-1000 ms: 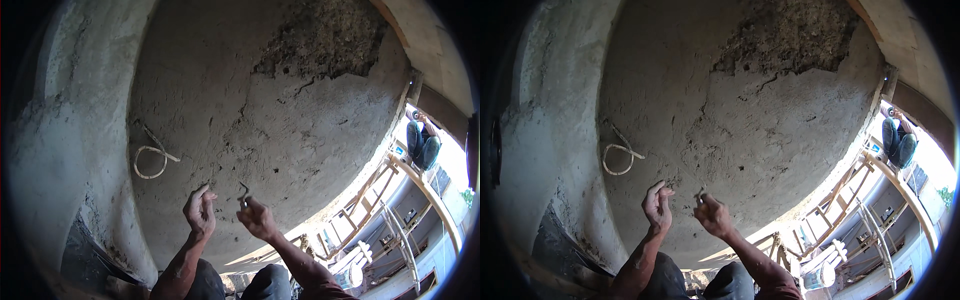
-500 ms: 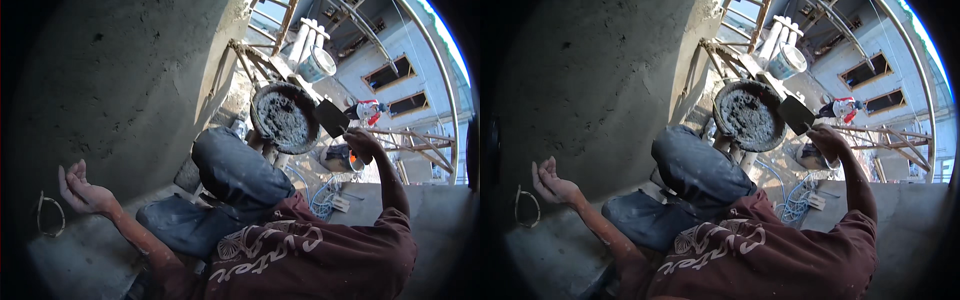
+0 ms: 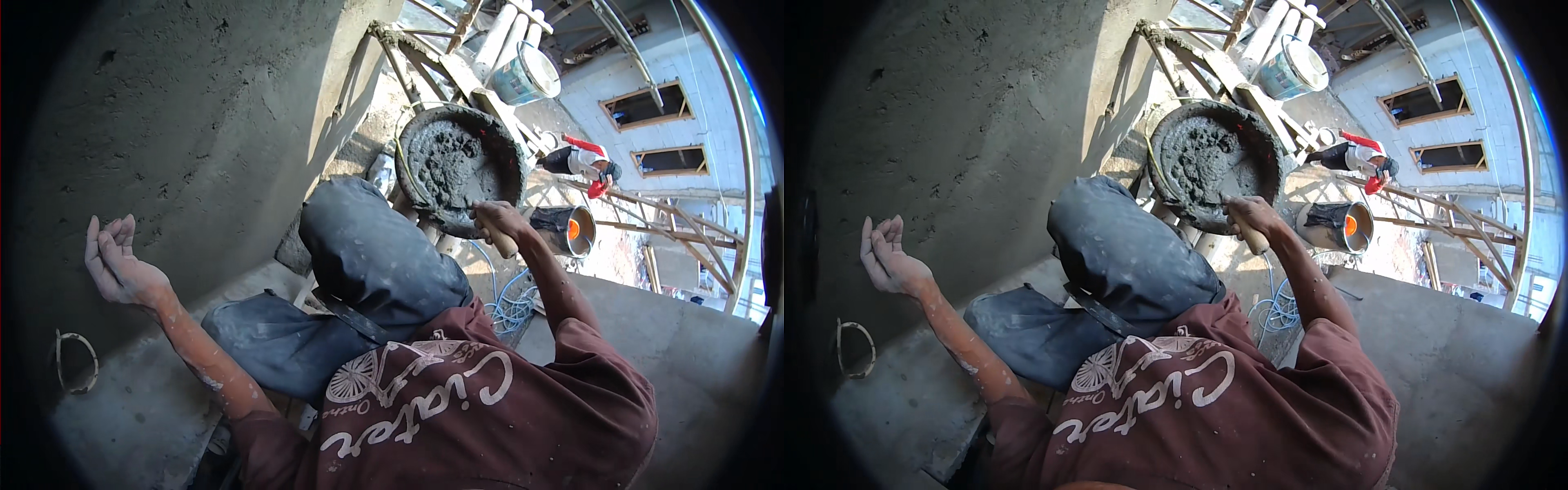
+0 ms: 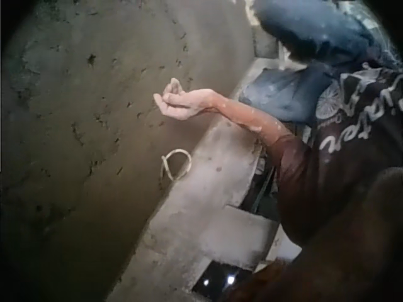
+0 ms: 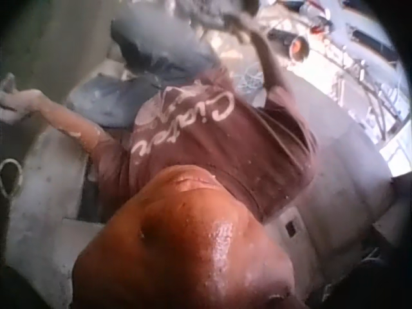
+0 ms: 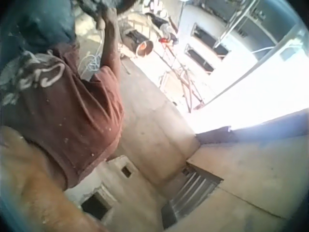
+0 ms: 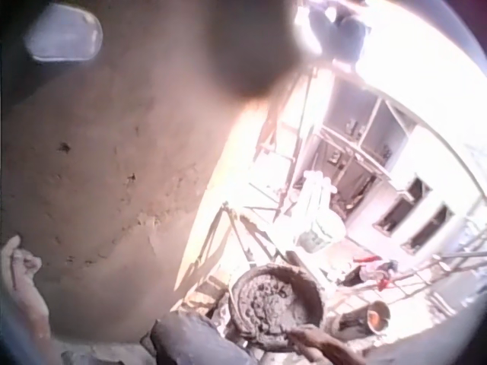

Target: Applying plaster/mortar to a concrete wall using a trowel while standing on scaffolding.

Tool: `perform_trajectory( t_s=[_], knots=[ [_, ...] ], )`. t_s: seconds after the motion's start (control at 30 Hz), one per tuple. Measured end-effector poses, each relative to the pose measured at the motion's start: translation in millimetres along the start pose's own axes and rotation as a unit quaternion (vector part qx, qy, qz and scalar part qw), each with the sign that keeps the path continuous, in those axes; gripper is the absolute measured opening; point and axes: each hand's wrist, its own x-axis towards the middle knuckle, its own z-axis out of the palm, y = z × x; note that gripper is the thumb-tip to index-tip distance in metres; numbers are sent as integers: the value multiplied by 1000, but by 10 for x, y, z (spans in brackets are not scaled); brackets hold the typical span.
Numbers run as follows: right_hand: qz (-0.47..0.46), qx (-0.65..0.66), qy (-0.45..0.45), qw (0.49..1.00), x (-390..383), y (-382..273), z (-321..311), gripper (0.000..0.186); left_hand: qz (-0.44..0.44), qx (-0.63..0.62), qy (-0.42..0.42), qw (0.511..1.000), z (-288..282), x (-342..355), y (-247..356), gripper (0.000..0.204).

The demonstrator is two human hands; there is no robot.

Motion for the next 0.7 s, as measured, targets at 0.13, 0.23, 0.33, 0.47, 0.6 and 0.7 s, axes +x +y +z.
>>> perform_trajectory(
  t_s=[0.13, 0.23, 0.33, 0.47, 0.6, 0.7],
  knots=[
    [-72, 46, 11, 996, 103, 170, 55, 27, -46, -13, -40, 998, 301, -58, -139, 28],
    [-97, 52, 1, 994, -155, 250, 20, 24, -38, -8, -102, 994, 484, -90, -218, 28],
    [-145, 80, 2, 986, -298, 253, 78, 21, -47, -27, -99, 994, 535, 11, -288, 29],
    [-126, 111, -13, 986, -200, 35, 150, 14, -93, -45, -71, 992, 480, 115, -119, 28],
    [-207, 170, 63, 961, -20, 103, 285, 13, -61, -113, -99, 987, 519, 103, -106, 23],
    [-293, 183, 125, 930, -211, -348, 334, 18, -66, -162, -83, 981, 389, 105, 24, 21]
  ],
)
